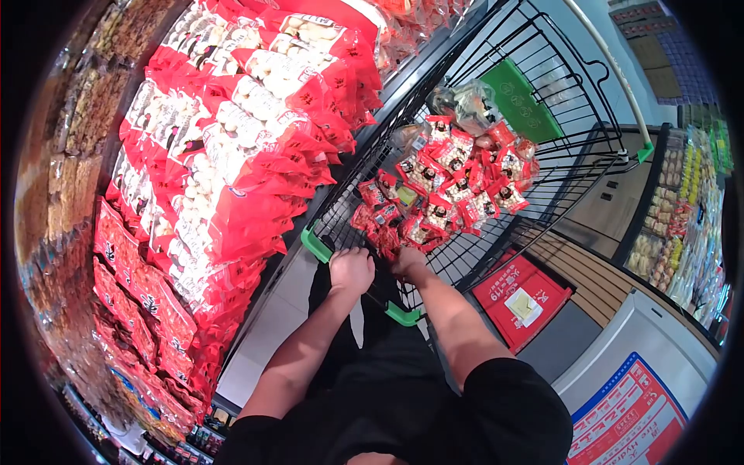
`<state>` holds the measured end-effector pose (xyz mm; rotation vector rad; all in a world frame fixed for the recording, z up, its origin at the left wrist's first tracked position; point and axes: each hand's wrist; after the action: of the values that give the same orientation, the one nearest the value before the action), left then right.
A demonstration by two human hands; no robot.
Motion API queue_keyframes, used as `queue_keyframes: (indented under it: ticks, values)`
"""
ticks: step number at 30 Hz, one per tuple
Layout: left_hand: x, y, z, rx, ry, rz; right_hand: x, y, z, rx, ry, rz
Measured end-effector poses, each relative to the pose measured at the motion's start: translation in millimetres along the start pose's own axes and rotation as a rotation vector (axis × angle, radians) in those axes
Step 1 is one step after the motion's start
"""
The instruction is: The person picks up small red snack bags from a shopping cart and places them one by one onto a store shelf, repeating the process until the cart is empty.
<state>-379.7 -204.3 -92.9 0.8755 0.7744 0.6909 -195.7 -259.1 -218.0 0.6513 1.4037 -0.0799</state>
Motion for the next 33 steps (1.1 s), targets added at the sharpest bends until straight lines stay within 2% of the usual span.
queue_keyframes:
  ticks: [3, 7, 9, 10, 12, 14, 15, 16, 18, 20, 22, 24, 26, 27, 28, 30, 33]
  values:
    - [2, 1, 2, -0.002, 0.001, -0.018, 4, 8, 8, 0.004, -0.025, -0.083]
    - [-1, -1, 8, -0.001, -0.003, -0.063, -1, 16, 25, 0.152, 0.018, -0.041]
    - [-5, -2, 11, -0.014, -0.031, -0.035, -8, 21, 34, 0.372, 0.105, 0.138]
    - [-6, 0, 12, -0.027, -0.059, -0.02, -10, 19, 39, 0.364, 0.114, 0.152]
    - [-7, 6, 14, -0.044, -0.073, -0.021, -15, 22, 44, 0.971, 0.298, 0.188]
    - [-9, 14, 17, -0.154, -0.115, 0.0, -60, 62, 34, 1.038, 0.309, 0.164]
    - [-9, 22, 20, -0.235, -0.078, -0.022, -76, 71, 33, 1.067, 0.418, 0.258]
    - [-4, 6, 15, -0.678, 0.048, -0.077, -96, 81, 27, 1.093, 0.533, 0.345]
    - [-5, 33, 31, -1.694, 0.561, -0.146, -166, 111, 7, 0.835, 0.724, 0.674]
    - [-27, 66, 32, -2.244, 0.181, -0.29, -251, 144, -18, 0.525, 0.841, 0.837]
    - [-56, 111, 49, -2.567, -0.013, -0.373, -318, 157, -44, 0.413, 0.961, 0.972]
    - [-91, 149, 61, -2.877, -0.105, -0.336, -364, 159, -58, 0.228, 1.045, 1.001]
    - [-114, 176, 56, -2.991, -0.221, -0.353, -396, 158, -69, 0.081, 1.184, 1.011]
    - [-125, 199, 54, -3.064, -0.021, -0.311, -410, 155, -76, 0.07, 1.196, 1.017]
    - [-136, 215, 52, -3.067, -0.044, -0.303, -422, 151, -82, -0.032, 1.289, 0.987]
    - [-156, 236, 47, -2.771, -0.228, -0.287, -444, 148, -93, -0.154, 1.387, 0.952]
    - [-186, 244, 35, -2.732, -0.298, -0.255, -463, 142, -112, -0.245, 1.57, 0.839]
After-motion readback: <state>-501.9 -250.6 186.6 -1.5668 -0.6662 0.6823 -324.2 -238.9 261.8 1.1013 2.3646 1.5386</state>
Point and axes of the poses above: each hand's wrist, its own x-axis towards the middle knuckle, its own y-axis out of the back of the hand, z = x × y, and after that the axes turned 10 degrees about -y, right-handed
